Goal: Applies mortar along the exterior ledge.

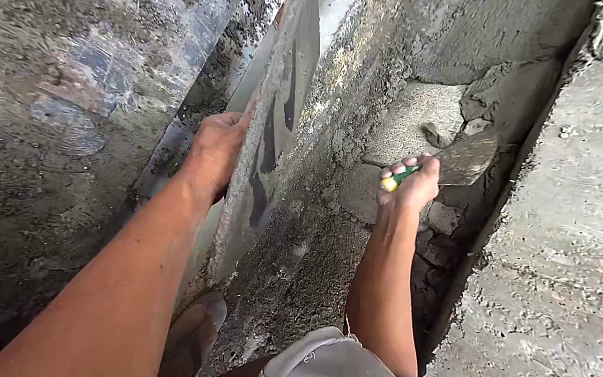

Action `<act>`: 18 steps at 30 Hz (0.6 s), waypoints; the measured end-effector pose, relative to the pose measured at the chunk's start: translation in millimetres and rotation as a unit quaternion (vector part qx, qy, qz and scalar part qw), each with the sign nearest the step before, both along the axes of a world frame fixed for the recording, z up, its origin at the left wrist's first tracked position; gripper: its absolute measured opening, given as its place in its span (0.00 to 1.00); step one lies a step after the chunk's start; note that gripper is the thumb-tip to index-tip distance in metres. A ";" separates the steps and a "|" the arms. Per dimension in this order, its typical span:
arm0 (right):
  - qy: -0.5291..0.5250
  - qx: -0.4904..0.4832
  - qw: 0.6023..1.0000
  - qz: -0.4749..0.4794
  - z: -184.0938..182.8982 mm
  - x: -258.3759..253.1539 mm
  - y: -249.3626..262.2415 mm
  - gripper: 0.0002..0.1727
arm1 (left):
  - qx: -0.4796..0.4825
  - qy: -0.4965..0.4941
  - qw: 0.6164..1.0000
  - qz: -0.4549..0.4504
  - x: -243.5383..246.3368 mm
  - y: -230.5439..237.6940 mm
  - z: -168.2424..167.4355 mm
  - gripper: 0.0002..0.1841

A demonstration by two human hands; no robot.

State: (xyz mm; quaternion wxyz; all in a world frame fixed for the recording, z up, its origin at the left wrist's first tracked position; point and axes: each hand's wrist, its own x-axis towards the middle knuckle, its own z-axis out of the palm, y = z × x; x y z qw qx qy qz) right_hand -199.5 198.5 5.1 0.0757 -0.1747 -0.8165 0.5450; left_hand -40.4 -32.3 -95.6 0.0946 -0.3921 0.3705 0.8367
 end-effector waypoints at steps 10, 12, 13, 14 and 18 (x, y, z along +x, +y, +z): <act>0.090 -0.143 0.985 -0.029 8.4 54.0 -1.3 0.26 | -0.004 -0.032 0.999 0.011 0.5 -3.7 -0.9 0.14; 0.085 -0.155 0.984 -0.035 9.0 78.6 3.0 0.26 | -0.003 -0.015 1.000 0.021 1.2 -3.1 -0.6 0.15; 0.083 -0.158 0.983 -0.046 9.8 89.7 4.8 0.26 | -0.002 -0.002 1.000 0.023 2.2 -2.5 -1.7 0.15; 0.082 -0.162 0.982 -0.058 10.4 100.0 6.0 0.26 | -0.002 0.007 1.000 0.029 2.7 -1.8 -2.6 0.15; 0.085 -0.146 0.983 -0.073 8.4 138.5 16.6 0.27 | -0.016 0.025 0.999 0.023 5.5 0.7 2.5 0.13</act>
